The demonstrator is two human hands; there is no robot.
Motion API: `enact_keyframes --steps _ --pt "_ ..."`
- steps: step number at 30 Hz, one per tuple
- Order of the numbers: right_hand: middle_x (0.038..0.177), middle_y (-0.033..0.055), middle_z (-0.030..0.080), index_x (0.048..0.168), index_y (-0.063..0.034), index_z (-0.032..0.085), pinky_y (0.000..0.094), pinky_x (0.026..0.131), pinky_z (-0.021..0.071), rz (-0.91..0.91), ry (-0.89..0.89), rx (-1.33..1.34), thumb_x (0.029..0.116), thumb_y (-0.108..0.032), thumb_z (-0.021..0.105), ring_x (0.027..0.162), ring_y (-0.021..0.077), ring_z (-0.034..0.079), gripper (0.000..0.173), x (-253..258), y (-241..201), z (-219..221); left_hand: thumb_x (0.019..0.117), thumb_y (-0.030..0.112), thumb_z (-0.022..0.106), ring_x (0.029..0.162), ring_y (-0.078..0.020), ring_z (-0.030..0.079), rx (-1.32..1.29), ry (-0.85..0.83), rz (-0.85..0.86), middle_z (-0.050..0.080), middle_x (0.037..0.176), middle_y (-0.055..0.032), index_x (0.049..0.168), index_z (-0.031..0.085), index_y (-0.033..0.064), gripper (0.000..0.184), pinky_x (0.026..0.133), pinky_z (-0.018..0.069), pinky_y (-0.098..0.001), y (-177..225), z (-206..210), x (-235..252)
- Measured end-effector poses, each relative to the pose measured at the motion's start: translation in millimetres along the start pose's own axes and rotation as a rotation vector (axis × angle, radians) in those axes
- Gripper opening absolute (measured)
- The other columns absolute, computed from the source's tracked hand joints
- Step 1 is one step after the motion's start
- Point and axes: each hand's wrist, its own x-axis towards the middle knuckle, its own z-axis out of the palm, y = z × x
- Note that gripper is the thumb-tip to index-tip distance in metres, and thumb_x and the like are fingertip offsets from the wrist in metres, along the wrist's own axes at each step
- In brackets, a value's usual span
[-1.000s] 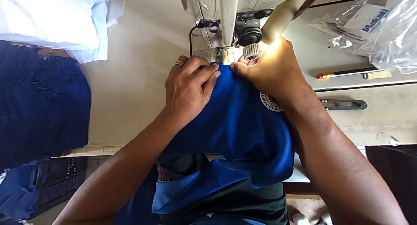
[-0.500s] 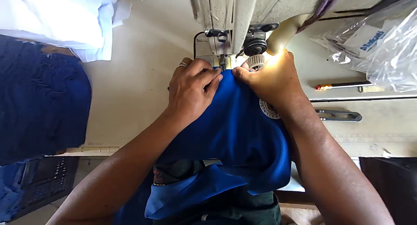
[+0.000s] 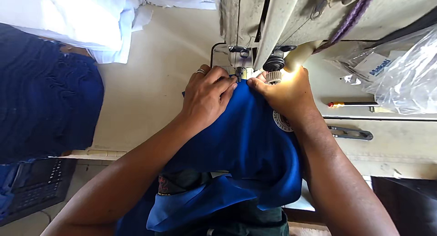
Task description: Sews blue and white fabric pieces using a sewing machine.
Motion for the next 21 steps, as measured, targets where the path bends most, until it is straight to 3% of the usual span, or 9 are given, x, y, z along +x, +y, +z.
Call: enact_keyframes --steps 21 --pt "0.062 -0.0055 0.050 0.062 -0.0190 0.049 0.0340 0.057 0.0381 0.023 0.004 0.014 0.0860 -0.041 0.075 0.061 0.0076 0.051 0.042 2.3 1.2 1.5 0.1043 0.028 0.060 0.102 -0.0265 0.061 -0.040 -0.010 -0.001 0.072 0.111 -0.0054 0.112 0.080 0.0156 0.024 0.085 0.0466 -0.0411 -4.0 0.5 2.4"
